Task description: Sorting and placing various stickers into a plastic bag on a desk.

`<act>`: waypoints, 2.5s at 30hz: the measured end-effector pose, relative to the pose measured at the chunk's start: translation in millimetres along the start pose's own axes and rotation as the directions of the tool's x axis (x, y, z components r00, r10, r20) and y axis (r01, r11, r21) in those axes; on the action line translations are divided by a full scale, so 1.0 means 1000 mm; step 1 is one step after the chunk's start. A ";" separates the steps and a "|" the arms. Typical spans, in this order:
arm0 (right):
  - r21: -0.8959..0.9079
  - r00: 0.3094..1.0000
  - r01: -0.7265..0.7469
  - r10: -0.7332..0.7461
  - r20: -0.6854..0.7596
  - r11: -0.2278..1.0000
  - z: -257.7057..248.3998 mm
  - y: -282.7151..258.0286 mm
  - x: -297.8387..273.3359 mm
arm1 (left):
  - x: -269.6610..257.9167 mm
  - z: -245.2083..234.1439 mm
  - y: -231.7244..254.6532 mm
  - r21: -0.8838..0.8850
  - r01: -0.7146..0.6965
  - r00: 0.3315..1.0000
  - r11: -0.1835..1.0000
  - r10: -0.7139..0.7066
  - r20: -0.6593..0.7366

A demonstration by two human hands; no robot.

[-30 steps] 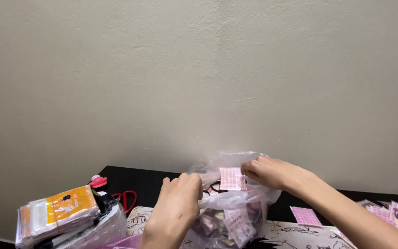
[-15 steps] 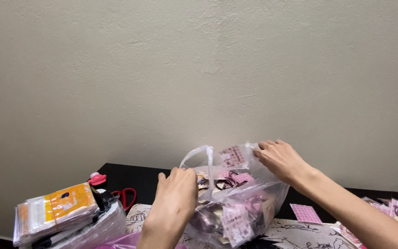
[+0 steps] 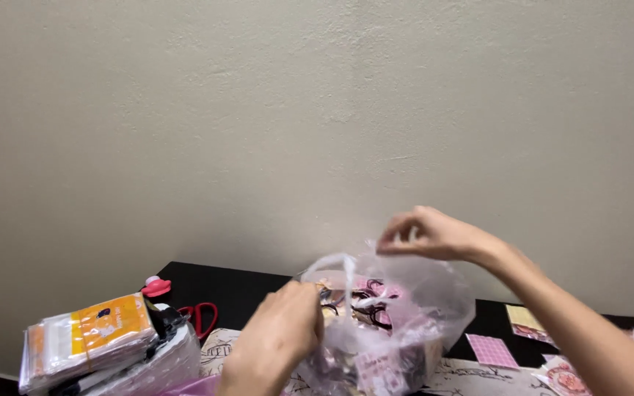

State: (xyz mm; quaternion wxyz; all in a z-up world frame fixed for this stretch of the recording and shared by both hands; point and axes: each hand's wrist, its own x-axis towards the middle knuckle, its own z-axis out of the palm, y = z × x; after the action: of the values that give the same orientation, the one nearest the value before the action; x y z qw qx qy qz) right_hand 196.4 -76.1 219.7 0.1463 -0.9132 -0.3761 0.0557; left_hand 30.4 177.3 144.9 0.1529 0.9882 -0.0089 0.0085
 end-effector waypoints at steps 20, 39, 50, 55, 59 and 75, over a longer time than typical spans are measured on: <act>-0.377 0.991 0.011 0.041 0.129 0.926 0.238 -0.026 0.255 | 0.082 0.136 0.053 0.105 0.094 0.792 0.990 -0.138 0.595; 0.586 0.866 -0.037 0.318 -0.385 0.809 0.031 -0.046 0.029 | 0.025 0.024 -0.026 -0.065 -0.146 0.960 0.987 0.126 -0.248; -0.418 0.908 -0.287 0.384 0.168 0.862 0.065 0.006 -0.011 | -0.038 -0.056 0.004 -0.247 0.118 0.983 0.962 -0.077 0.168; -0.862 0.964 -0.062 0.254 0.078 0.503 0.088 0.096 0.004 | -0.006 -0.014 -0.016 -0.211 -0.022 0.997 0.977 0.037 0.068; -0.847 0.981 -0.195 0.079 -0.180 0.495 0.056 0.099 0.004 | 0.004 0.003 -0.021 -0.066 -0.232 0.937 0.970 0.205 -0.284; -0.562 0.580 0.152 -0.534 -0.615 0.813 0.078 -0.003 -0.162 | 0.002 -0.004 -0.018 0.099 -0.090 0.771 0.991 0.132 -0.624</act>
State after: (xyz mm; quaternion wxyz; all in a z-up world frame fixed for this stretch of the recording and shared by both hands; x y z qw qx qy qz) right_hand 63.1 -170.4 144.8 0.0806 -0.7654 -0.4579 -0.4451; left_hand 32.4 196.0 143.2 0.1148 0.9307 -0.0153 0.3468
